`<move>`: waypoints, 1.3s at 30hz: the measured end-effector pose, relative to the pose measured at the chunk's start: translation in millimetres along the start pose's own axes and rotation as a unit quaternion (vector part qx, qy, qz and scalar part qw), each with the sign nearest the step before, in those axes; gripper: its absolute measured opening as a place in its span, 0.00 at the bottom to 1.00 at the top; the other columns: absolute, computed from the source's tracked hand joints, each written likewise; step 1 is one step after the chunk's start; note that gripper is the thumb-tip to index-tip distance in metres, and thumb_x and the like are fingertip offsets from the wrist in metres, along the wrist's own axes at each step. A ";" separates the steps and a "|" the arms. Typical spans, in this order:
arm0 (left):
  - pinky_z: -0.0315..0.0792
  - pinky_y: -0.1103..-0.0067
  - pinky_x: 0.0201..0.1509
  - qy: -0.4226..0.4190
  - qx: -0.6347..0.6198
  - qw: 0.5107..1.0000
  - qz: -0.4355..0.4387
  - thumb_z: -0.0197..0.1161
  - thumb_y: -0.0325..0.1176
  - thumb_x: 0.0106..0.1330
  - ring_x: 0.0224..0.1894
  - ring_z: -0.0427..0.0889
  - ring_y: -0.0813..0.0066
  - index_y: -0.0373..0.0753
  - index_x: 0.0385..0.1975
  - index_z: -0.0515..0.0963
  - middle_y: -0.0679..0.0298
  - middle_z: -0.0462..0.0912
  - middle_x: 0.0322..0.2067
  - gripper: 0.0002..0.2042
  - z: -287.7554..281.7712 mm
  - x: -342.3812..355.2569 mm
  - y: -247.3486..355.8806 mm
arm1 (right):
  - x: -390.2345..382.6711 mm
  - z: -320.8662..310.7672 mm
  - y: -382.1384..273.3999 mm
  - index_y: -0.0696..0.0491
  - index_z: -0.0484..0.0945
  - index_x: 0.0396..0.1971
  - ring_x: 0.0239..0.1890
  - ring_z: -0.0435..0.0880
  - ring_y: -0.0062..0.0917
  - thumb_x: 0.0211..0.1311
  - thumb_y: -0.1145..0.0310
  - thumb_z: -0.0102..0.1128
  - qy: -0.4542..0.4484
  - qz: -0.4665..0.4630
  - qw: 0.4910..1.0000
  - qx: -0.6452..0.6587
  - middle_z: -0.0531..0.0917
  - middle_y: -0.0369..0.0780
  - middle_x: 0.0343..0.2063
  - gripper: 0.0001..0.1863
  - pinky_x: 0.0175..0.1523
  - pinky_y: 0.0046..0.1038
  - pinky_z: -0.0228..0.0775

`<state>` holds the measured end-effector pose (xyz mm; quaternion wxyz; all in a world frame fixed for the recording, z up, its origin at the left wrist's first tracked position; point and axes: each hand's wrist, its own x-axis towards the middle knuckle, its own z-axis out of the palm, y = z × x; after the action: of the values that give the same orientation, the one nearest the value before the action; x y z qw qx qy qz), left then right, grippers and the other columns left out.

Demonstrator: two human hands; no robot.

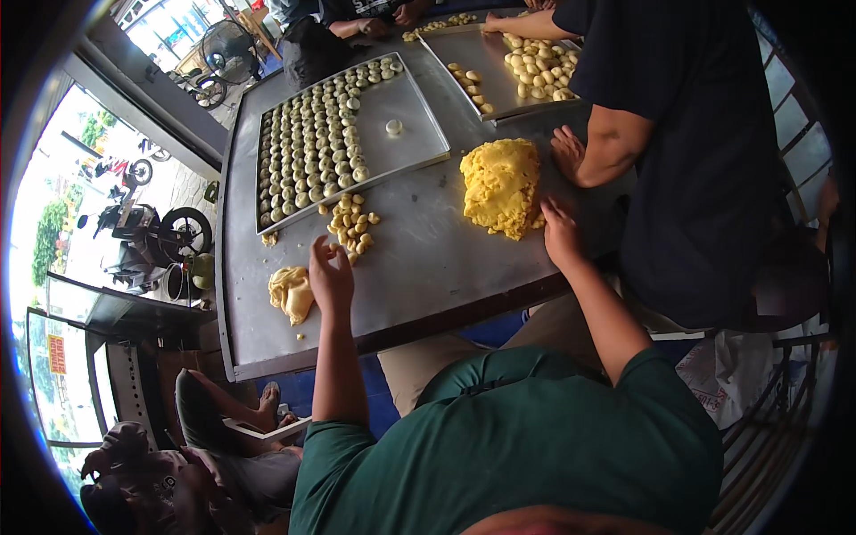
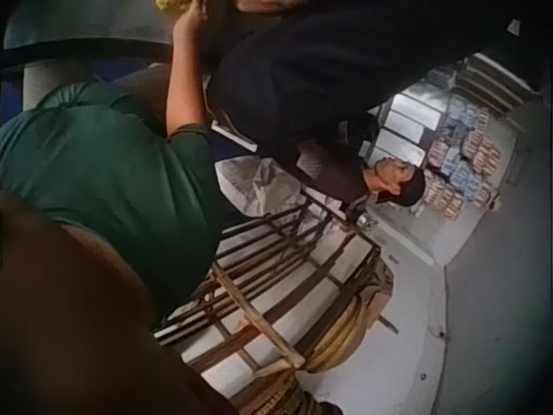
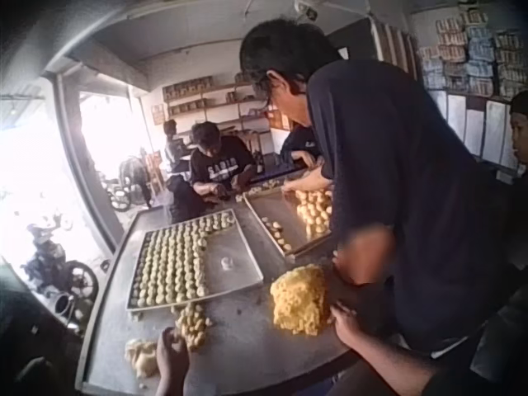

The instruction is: The person shapes small pieces of dough by hand and places them into rows on a metal tray alongside other workers.

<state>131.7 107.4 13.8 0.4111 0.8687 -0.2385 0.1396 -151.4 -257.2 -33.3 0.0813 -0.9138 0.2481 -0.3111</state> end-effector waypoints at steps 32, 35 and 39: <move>0.74 0.65 0.58 -0.153 0.067 0.975 0.145 0.69 0.39 0.67 0.52 0.85 0.59 0.45 0.44 0.85 0.63 0.88 0.46 0.10 29.0 -46.3 45.6 | 11.5 31.3 -4.9 0.51 0.78 0.60 0.43 0.85 0.43 0.62 0.75 0.63 0.051 0.002 0.995 -0.084 0.85 0.48 0.38 0.24 0.48 0.39 0.80; 0.74 0.65 0.58 -0.185 0.070 0.975 0.102 0.68 0.37 0.67 0.52 0.84 0.58 0.44 0.45 0.84 0.62 0.87 0.47 0.10 28.6 -47.1 40.0 | 0.8 4.7 -14.7 0.52 0.80 0.57 0.43 0.85 0.44 0.63 0.73 0.64 -0.038 -0.007 0.999 -0.003 0.84 0.49 0.42 0.21 0.50 0.38 0.80; 0.72 0.65 0.60 -0.129 0.048 0.983 0.125 0.67 0.37 0.68 0.51 0.84 0.57 0.44 0.46 0.82 0.62 0.87 0.45 0.10 36.3 -46.5 40.0 | -4.8 -19.7 3.2 0.54 0.84 0.50 0.44 0.86 0.43 0.63 0.73 0.64 0.037 -0.009 0.988 0.147 0.85 0.46 0.44 0.15 0.51 0.38 0.80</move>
<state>72.8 71.1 -3.3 0.3142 0.8612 -0.3897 0.0876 -168.0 -257.5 -21.2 0.2025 -0.8821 0.1942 -0.3784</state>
